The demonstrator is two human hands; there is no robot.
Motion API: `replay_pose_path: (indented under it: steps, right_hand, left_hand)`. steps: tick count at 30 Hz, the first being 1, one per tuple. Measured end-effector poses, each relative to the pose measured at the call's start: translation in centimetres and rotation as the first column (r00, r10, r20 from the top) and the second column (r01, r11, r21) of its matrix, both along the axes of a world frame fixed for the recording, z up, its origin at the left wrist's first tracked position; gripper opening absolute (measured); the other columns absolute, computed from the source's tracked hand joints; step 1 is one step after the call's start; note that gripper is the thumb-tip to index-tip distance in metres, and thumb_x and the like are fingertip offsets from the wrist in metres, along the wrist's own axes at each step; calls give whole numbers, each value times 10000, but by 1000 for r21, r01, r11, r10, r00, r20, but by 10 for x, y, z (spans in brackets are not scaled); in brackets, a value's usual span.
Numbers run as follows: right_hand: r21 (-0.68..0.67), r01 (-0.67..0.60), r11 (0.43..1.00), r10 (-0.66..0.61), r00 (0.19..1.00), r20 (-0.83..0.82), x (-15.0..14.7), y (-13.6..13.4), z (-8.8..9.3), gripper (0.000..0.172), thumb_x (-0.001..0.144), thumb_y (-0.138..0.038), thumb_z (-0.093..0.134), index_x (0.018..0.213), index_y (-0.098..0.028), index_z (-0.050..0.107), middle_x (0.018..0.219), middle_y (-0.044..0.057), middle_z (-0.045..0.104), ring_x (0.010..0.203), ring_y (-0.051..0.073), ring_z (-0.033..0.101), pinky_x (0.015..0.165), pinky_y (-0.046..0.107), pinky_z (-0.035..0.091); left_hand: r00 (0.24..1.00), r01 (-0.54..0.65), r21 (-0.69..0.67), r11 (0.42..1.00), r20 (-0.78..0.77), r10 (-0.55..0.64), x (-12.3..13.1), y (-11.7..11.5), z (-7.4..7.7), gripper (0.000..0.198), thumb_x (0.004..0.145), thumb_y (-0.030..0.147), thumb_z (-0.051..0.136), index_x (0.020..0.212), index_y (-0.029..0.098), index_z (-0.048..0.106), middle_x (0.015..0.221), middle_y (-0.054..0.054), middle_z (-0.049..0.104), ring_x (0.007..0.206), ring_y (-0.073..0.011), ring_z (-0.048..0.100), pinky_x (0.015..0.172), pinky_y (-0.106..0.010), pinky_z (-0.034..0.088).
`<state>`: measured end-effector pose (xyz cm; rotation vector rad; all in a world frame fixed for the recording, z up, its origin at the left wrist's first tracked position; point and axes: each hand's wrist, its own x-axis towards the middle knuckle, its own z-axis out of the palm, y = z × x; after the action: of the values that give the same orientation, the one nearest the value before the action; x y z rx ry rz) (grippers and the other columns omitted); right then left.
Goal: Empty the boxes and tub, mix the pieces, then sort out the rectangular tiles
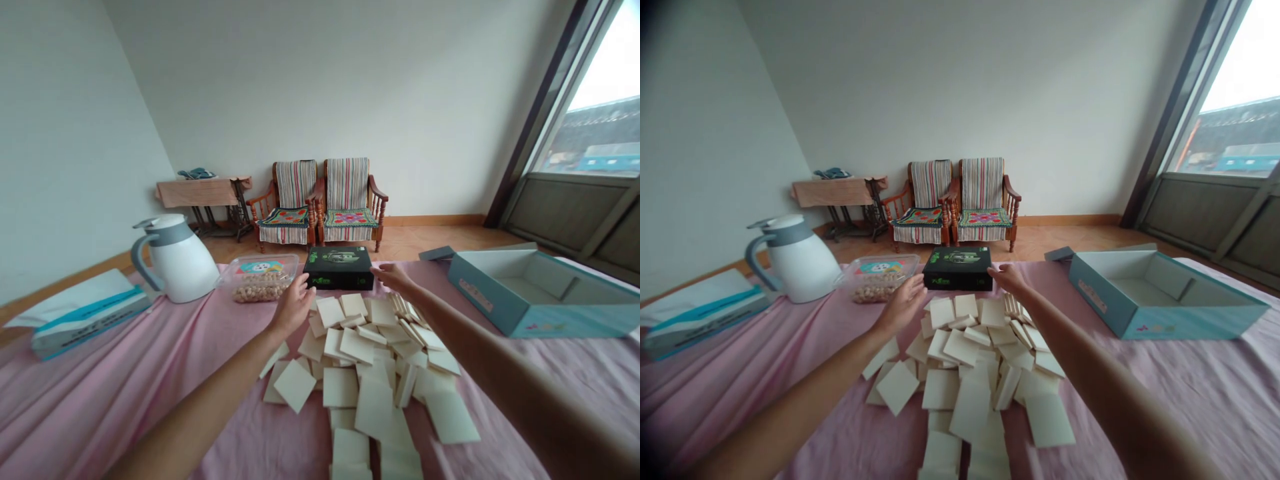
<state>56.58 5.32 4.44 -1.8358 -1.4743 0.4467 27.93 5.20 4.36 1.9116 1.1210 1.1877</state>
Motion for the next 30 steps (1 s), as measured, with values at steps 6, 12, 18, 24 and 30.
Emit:
replay_pose_path:
  steps: [6, 12, 18, 24, 30]
  right_hand:
    - [-59, 63, 996, -64, 998, -24, -10, 14, -6, 439, 774, -557, 592, 614, -149, 570, 543, 15, 542, 508, 123, 502, 482, 234, 372]
    - [26, 77, 997, -78, 995, 68, -16, -28, 4, 365, 827, -523, 538, 834, -173, 641, 810, 79, 681, 772, 208, 631, 644, 276, 436]
    - [34, -434, 900, 397, 851, 345, -44, -93, 12, 428, 926, -512, 435, 1103, -179, 636, 1049, 109, 684, 980, 246, 614, 884, 368, 432]
    - [-13, -542, 840, 476, 725, 499, -34, -127, 9, 416, 911, -456, 503, 1207, -180, 601, 1154, 131, 631, 1082, 260, 563, 940, 405, 416]
    - [-25, -463, 886, 396, 728, 560, 11, -149, -12, 422, 841, -310, 571, 1259, -249, 580, 1382, 115, 526, 1261, 305, 472, 1025, 498, 348]
  left_hand:
    - [993, 70, 43, 997, -99, -65, 33, 19, 8, 359, 911, 396, 502, 1142, 156, 634, 1233, -139, 643, 1199, -283, 571, 1018, -442, 446]
    - [879, 395, 122, 911, -338, -336, 48, -19, 22, 424, 883, 536, 524, 1064, 197, 706, 1164, -80, 692, 1141, -248, 598, 1025, -373, 429]
    - [702, 507, 155, 848, -646, -301, 55, -41, 26, 616, 801, 553, 619, 1298, 194, 558, 1347, -102, 570, 1227, -286, 523, 1048, -420, 401]
    - [653, 554, 170, 815, -697, -298, 22, -57, 27, 424, 868, 442, 573, 1238, 236, 584, 1288, -82, 580, 1194, -266, 525, 1038, -431, 409]
    - [693, 530, 133, 837, -638, -337, -36, -70, 24, 327, 902, 316, 532, 1215, 228, 565, 1249, -70, 588, 1187, -219, 535, 1029, -360, 438]
